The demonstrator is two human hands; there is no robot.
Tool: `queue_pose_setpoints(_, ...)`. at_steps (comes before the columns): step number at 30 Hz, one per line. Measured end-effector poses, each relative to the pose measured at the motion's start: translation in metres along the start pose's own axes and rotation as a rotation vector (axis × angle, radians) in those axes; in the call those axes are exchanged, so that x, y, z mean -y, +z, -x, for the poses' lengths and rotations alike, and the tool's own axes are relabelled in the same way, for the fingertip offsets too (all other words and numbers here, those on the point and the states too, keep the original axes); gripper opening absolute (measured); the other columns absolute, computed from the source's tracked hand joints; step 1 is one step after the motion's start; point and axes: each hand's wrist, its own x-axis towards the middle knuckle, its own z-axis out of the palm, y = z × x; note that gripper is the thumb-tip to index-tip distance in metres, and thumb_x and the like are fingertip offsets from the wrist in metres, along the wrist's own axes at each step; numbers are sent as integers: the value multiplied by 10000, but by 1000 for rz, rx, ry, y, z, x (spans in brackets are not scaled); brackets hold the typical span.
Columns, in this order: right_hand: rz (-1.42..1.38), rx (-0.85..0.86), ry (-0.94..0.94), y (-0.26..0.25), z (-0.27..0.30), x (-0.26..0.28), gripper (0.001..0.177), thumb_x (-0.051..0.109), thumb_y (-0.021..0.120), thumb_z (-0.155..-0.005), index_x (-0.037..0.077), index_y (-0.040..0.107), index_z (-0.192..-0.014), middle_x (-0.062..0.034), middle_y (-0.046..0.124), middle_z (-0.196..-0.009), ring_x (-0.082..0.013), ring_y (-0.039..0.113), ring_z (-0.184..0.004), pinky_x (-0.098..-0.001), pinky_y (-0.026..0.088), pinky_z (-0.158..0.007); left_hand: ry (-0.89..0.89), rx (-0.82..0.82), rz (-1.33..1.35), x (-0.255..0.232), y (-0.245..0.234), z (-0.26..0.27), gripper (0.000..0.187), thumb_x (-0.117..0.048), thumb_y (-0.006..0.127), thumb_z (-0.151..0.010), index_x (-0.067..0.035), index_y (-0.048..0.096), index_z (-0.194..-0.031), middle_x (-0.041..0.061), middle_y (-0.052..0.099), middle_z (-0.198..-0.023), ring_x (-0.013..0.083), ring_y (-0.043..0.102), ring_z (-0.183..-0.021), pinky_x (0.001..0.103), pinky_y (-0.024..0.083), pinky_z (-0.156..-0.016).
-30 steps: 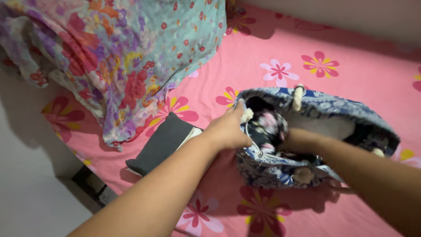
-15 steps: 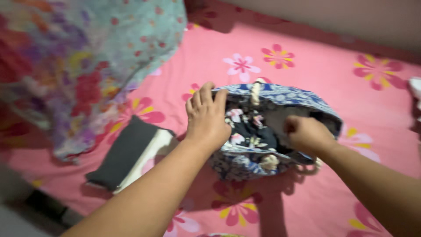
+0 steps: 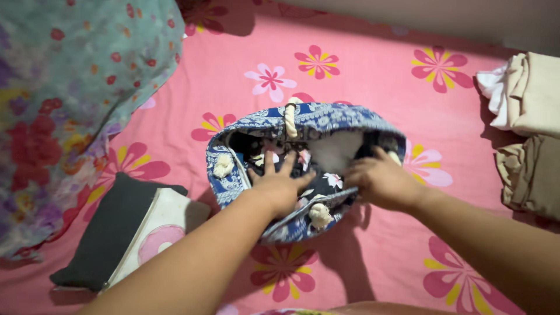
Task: The person places a small pouch into a patterned drawstring bag, then sequentially folds and packs several garments including beige, white, floral, maroon, black, and navy items into the same bag on a bed.
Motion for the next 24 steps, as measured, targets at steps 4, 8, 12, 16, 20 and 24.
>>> queue_pose_setpoints(4, -28, -202, -84, -32, -8, -2, 371, 116, 776, -637, 195, 785, -999, 40, 757, -1106, -209, 656, -1088, -603, 279, -1188, -8, 221, -113, 3, 13, -22, 723, -182, 604, -918, -484, 390, -1539, -57, -116, -1744, 468, -218, -1559, 803, 14, -1169)
queue_pose_setpoints(8, -141, -158, -77, -57, -5, 9, 477, 123, 788, -542, 198, 802, -1012, 26, 762, -1049, -227, 664, -960, -516, 340, -1141, 54, 337, -164, 24, 32, -52, 668, -329, 577, -911, -438, 413, -1549, -26, -45, -1744, 446, -166, -1565, 739, -23, -1215)
queue_pose_setpoints(12, -100, -251, -175, -61, -4, 18, 305, 62, 716, -663, 175, 792, -936, 2, 760, -978, -234, 676, -992, -491, 380, -1150, -70, 375, -1, 50, 52, -59, 712, -502, 638, -865, -411, 434, -1541, -54, -30, -1747, 465, -202, -1558, 625, 9, -1272)
queue_pose_setpoints(16, -68, -164, -176, -68, -11, 12, 315, 84, 734, -614, 166, 789, -913, -4, 758, -951, -248, 669, -976, -500, 371, -1145, 22, 181, 59, 51, 49, -62, 651, -485, 624, -852, -368, 538, -1486, 46, 258, -1653, 426, 148, -1496, 515, 205, -1245)
queue_pose_setpoints(20, -69, -33, -95, -76, -18, 15, 458, 59, 745, -572, 192, 804, -1007, -14, 759, -986, -248, 655, -1018, -548, 287, -1137, -64, -157, 380, 51, 11, -71, 631, -264, 597, -771, -266, 614, -1402, 124, 753, -1210, 313, 767, -1053, 411, 581, -935)
queue_pose_setpoints(24, -68, -57, -205, -72, -21, 29, 494, 42, 706, -682, 220, 789, -1135, -22, 773, -993, -268, 651, -1055, -548, 355, -1046, -30, -454, 662, 53, -30, -75, 684, -186, 622, -771, -129, 552, -1448, 197, 748, -1130, 342, 741, -983, 428, 571, -857)
